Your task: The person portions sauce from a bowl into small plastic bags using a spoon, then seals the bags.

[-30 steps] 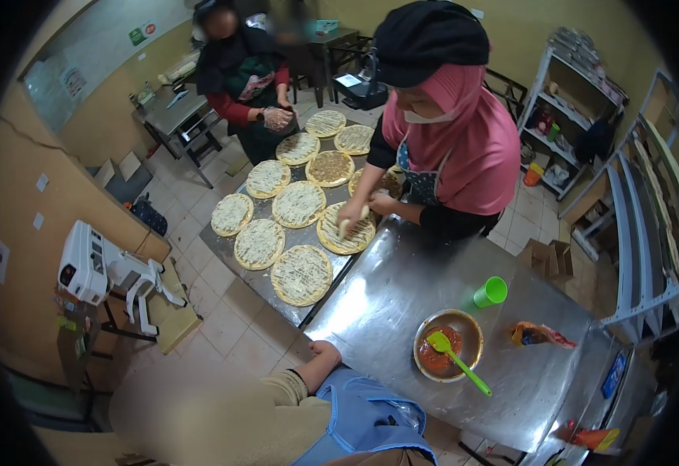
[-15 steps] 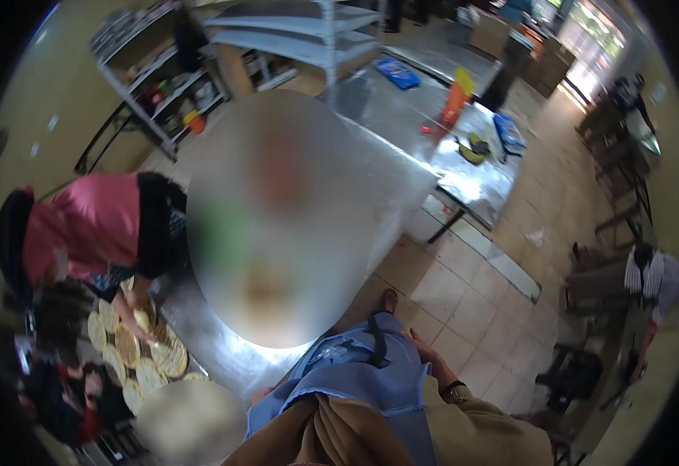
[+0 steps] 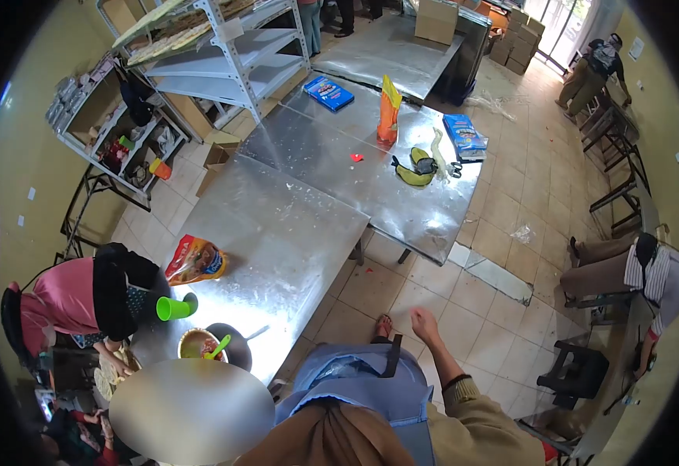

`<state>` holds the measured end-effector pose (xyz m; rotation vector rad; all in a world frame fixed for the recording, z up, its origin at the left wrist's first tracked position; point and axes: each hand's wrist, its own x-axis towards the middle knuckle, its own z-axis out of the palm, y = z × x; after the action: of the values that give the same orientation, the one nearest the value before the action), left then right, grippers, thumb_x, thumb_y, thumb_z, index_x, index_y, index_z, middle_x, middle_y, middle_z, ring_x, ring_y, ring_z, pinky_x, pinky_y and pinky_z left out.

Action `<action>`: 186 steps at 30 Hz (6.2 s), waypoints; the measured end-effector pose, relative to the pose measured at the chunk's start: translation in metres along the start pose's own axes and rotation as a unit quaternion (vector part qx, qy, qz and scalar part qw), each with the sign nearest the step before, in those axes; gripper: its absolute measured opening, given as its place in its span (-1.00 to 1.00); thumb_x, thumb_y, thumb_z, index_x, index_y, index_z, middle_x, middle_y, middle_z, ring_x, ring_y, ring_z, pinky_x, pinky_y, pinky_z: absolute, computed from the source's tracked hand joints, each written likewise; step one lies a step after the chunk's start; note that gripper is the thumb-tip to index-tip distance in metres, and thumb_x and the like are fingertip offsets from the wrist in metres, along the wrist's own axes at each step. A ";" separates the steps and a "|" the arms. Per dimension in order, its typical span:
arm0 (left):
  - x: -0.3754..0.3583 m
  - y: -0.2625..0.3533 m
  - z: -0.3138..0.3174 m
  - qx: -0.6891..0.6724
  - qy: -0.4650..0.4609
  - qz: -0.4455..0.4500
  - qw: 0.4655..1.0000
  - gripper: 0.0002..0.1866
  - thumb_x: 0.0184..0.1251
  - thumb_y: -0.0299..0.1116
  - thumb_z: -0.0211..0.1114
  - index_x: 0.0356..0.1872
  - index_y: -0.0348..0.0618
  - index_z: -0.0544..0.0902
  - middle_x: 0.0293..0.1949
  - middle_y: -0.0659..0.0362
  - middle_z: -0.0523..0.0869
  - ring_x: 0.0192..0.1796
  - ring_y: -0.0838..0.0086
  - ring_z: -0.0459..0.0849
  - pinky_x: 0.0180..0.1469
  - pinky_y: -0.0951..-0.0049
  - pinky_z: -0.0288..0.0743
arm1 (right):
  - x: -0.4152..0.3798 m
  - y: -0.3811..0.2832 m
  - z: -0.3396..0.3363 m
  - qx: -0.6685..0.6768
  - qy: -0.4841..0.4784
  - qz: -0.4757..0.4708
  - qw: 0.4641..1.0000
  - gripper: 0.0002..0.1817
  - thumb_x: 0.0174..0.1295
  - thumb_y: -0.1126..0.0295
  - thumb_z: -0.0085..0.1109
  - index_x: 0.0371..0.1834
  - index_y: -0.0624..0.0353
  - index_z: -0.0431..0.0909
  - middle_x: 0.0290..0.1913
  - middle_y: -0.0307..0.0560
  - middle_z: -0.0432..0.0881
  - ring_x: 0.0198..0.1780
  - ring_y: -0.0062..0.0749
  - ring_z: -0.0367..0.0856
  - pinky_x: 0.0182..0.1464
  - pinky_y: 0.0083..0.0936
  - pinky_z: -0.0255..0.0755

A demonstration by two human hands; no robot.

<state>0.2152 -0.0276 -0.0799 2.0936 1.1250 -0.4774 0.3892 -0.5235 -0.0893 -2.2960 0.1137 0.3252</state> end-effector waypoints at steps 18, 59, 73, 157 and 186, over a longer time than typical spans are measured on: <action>0.206 0.229 0.033 -0.127 0.138 -0.054 0.981 -0.63 0.25 -0.04 0.10 -0.04 0.04 0.63 -0.05 0.17 0.66 -0.04 0.35 0.62 -0.10 0.29 0.50 | 0.603 -0.275 -0.028 -0.122 0.011 -0.268 0.956 -0.47 0.14 0.24 0.12 0.21 0.14 0.36 0.06 0.19 0.50 0.11 0.01 0.45 0.17 -0.23 0.32; -0.157 0.182 0.195 -0.177 -0.033 -0.181 0.967 -0.56 0.36 -0.01 0.02 0.02 -0.12 0.57 -0.13 0.11 0.66 -0.20 0.46 0.64 -0.27 0.44 0.51 | 0.533 0.128 -0.342 0.509 0.204 0.214 0.808 -0.88 0.19 0.40 0.19 -0.30 0.19 0.51 -0.43 -0.16 0.51 -0.47 -0.46 0.50 -0.44 -0.49 0.54; -0.133 0.338 0.088 -0.414 0.014 0.117 0.902 -0.61 0.44 -0.19 0.03 0.16 -0.17 0.42 -0.01 0.12 0.58 0.06 0.44 0.51 0.09 0.42 0.39 | 0.419 -0.176 -0.349 0.333 -0.046 -0.294 0.895 -0.58 0.25 0.40 -0.04 0.18 0.19 0.30 0.08 -0.01 0.39 0.09 -0.25 0.42 0.12 -0.33 0.33; 0.073 0.363 0.058 -0.124 0.112 0.229 0.959 -0.14 0.01 -0.38 0.39 0.38 0.20 0.16 0.45 0.07 -0.09 0.23 -0.01 0.41 0.16 0.14 0.43 | 0.308 -0.246 0.057 0.021 -0.304 -0.294 0.906 -0.80 0.23 0.47 0.04 -0.11 0.19 0.57 -0.33 -0.04 0.66 -0.33 -0.39 0.62 -0.24 -0.50 0.46; 0.106 0.381 0.048 -0.064 0.149 0.246 0.956 -0.16 0.02 -0.43 0.34 0.38 0.17 0.16 0.46 0.08 -0.08 0.29 0.00 0.32 0.25 0.16 0.35 | 0.406 -0.489 0.056 0.187 -0.367 -0.295 0.862 -0.73 0.29 0.40 0.05 0.05 0.10 0.50 -0.31 -0.28 0.57 -0.39 -0.68 0.49 -0.40 -0.69 0.42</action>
<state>0.5918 -0.1455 -0.0216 2.2725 0.7196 0.1497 0.8588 -0.1424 0.1136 -1.5830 -0.8248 0.7477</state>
